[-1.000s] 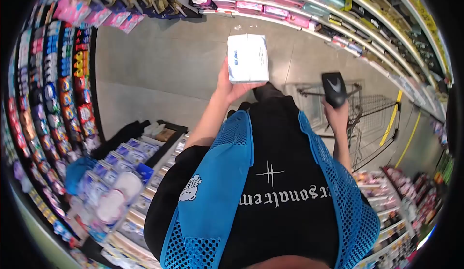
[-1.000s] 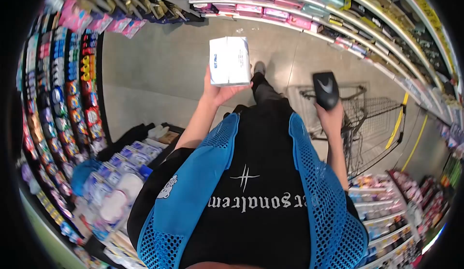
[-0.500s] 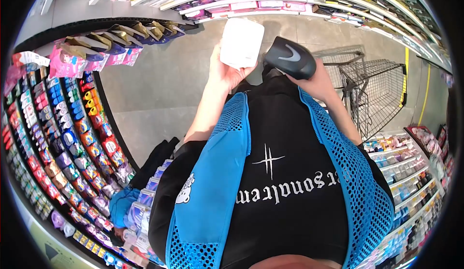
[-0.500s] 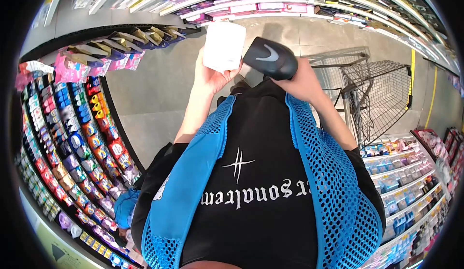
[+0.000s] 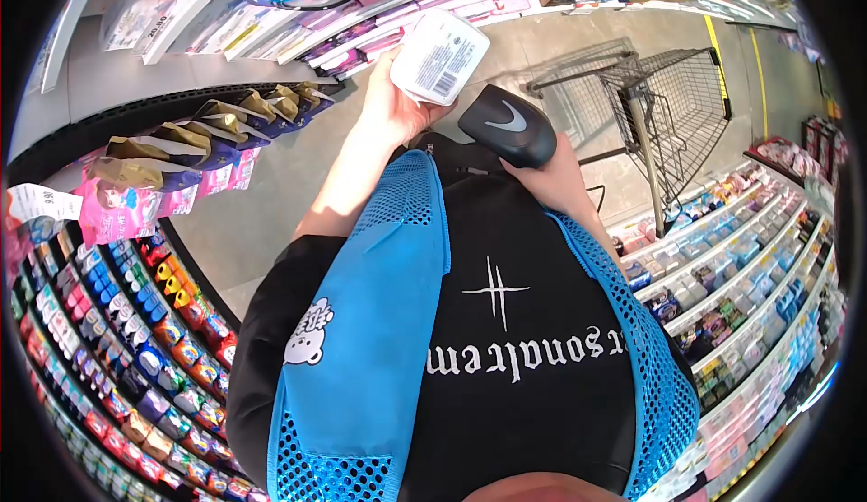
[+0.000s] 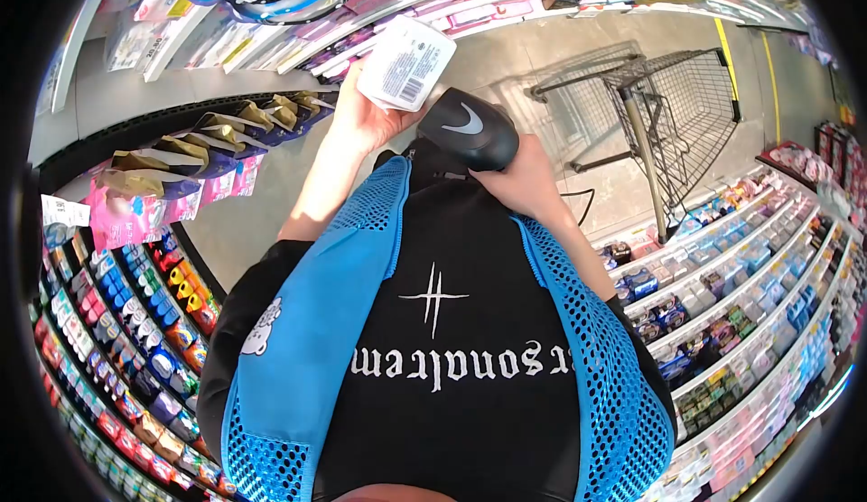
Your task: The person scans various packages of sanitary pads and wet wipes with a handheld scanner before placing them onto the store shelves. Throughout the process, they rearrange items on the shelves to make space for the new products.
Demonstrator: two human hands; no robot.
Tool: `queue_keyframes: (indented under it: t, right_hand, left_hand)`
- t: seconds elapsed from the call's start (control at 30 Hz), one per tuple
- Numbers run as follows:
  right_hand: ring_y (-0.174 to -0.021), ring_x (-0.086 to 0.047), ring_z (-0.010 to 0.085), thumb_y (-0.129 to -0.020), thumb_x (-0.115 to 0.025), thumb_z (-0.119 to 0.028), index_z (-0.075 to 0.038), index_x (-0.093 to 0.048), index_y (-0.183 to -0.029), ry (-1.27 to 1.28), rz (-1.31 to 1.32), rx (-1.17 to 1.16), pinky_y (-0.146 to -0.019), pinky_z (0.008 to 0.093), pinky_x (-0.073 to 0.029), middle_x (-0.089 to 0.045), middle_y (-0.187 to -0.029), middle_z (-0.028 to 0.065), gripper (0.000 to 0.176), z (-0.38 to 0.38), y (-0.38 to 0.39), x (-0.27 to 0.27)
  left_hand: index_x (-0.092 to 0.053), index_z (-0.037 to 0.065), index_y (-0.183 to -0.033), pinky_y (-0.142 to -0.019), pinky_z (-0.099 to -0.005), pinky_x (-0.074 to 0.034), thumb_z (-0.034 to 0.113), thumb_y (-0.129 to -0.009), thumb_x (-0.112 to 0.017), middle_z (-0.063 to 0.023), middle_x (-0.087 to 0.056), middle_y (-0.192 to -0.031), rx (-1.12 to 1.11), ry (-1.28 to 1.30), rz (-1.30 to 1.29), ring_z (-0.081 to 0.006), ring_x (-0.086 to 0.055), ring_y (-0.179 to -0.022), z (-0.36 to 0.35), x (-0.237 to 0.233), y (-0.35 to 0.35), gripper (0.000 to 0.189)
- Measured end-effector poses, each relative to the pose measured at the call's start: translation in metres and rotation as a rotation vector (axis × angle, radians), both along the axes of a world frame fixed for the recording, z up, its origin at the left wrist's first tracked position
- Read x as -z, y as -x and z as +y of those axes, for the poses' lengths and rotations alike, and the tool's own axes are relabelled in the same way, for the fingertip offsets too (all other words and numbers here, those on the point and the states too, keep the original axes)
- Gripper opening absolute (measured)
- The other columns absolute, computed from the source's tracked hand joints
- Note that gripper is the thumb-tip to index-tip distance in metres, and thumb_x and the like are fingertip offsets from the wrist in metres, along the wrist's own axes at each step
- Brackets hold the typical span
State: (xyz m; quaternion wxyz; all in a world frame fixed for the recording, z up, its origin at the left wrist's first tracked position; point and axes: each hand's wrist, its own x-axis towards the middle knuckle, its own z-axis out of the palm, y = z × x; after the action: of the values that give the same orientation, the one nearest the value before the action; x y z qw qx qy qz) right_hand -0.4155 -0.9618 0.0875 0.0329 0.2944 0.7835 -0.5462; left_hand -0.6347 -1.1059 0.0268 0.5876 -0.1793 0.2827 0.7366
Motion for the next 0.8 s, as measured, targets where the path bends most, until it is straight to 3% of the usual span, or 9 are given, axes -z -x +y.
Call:
queue_keyframes:
  t: [0.03, 0.13, 0.23, 0.33, 0.4, 0.47, 0.53, 0.7, 0.8]
  right_hand:
    - [-0.085, -0.072, 0.0310, -0.070, -0.080, -0.013, 0.004, -0.068, -0.097, 0.005, 0.044, 0.052, -0.076, 0.0379, -0.054, -0.072, -0.088, 0.0197, 0.034, -0.010, 0.001, 0.001]
    - [-0.087, -0.072, 0.0242, -0.074, -0.078, -0.010, 0.004, -0.068, -0.100, 0.028, 0.207, 0.147, -0.078, 0.0359, -0.054, -0.073, -0.092, 0.0172, 0.032, -0.032, 0.009, -0.014]
    - [-0.086, -0.071, 0.0189, -0.077, -0.077, -0.007, 0.004, -0.069, -0.103, 0.026, 0.190, 0.178, -0.078, 0.0336, -0.054, -0.074, -0.094, 0.0150, 0.030, -0.039, 0.009, -0.027]
    - [-0.066, -0.060, 0.0105, -0.081, -0.076, -0.007, 0.001, -0.067, -0.106, -0.049, 0.185, 0.279, -0.061, 0.0273, -0.048, -0.066, -0.080, 0.0041, 0.028, -0.031, 0.006, -0.022]
    - [-0.054, -0.052, 0.0066, -0.084, -0.075, -0.011, -0.001, -0.066, -0.104, -0.031, 0.162, 0.410, -0.050, 0.0240, -0.042, -0.061, -0.071, -0.0006, 0.024, -0.020, 0.005, -0.016]
    - [-0.053, -0.052, 0.0072, -0.085, -0.075, -0.014, -0.001, -0.066, -0.101, 0.000, 0.126, 0.532, -0.048, 0.0242, -0.041, -0.061, -0.069, 0.0006, 0.022, 0.004, -0.004, -0.004]
    - [-0.051, -0.054, 0.0081, -0.086, -0.075, -0.015, -0.002, -0.066, -0.099, -0.024, 0.160, 0.646, -0.047, 0.0239, -0.040, -0.063, -0.070, 0.0022, 0.021, 0.038, -0.010, 0.028]
    - [-0.058, -0.065, 0.0144, -0.086, -0.074, -0.017, 0.001, -0.065, -0.106, -0.025, 0.263, 0.907, -0.047, 0.0258, -0.043, -0.068, -0.083, 0.0083, 0.028, 0.103, -0.043, 0.093]
    - [-0.066, -0.071, 0.0198, -0.090, -0.069, -0.014, 0.005, -0.059, -0.113, -0.167, 0.313, 1.002, -0.045, 0.0268, -0.043, -0.069, -0.085, 0.0128, 0.032, 0.117, -0.052, 0.116]
  left_hand:
    - [-0.053, 0.013, -0.136, -0.094, -0.0497, -0.048, 0.050, -0.094, -0.050, -0.0102, -0.061, -0.130, 0.000, 0.018, -0.012, -0.0270, -0.060, -0.116, -0.004, -0.004, 0.003, 0.056]
    - [-0.053, 0.013, -0.136, -0.096, -0.0514, -0.047, 0.049, -0.095, -0.049, -0.0109, -0.060, -0.131, 0.010, 0.015, -0.039, -0.0285, -0.059, -0.118, -0.011, -0.020, 0.011, 0.055]
    - [-0.053, 0.012, -0.136, -0.096, -0.0530, -0.047, 0.048, -0.096, -0.047, -0.0114, -0.059, -0.132, 0.068, -0.071, -0.099, -0.0290, -0.058, -0.119, -0.018, -0.024, 0.017, 0.054]
    - [-0.053, 0.012, -0.137, -0.095, -0.0524, -0.049, 0.048, -0.098, -0.045, -0.0116, -0.059, -0.133, 0.085, -0.258, -0.231, -0.0295, -0.058, -0.121, -0.020, -0.015, 0.020, 0.054]
    - [-0.052, 0.012, -0.137, -0.094, -0.0517, -0.050, 0.050, -0.099, -0.043, -0.0112, -0.059, -0.133, 0.082, -0.224, -0.170, -0.0291, -0.058, -0.122, -0.020, -0.018, 0.018, 0.055]
    - [-0.051, 0.012, -0.139, -0.095, -0.0508, -0.050, 0.056, -0.099, -0.042, -0.0104, -0.058, -0.136, 0.067, -0.126, -0.068, -0.0287, -0.057, -0.123, -0.016, -0.024, 0.012, 0.060]
    - [-0.049, 0.012, -0.140, -0.098, -0.0532, -0.048, 0.054, -0.097, -0.050, -0.0092, -0.056, -0.138, 0.029, -0.103, 0.017, -0.0290, -0.057, -0.124, -0.014, -0.040, 0.002, 0.060]
    - [-0.047, 0.017, -0.140, -0.103, -0.0565, -0.044, 0.043, -0.090, -0.065, -0.0091, -0.060, -0.132, 0.050, -0.034, 0.082, -0.0291, -0.057, -0.123, -0.048, 0.005, -0.013, 0.059]
    - [-0.047, 0.015, -0.138, -0.091, -0.0486, -0.047, 0.035, -0.087, -0.071, -0.0070, -0.062, -0.121, 0.009, 0.047, 0.168, -0.0258, -0.060, -0.115, -0.068, 0.003, -0.026, 0.060]
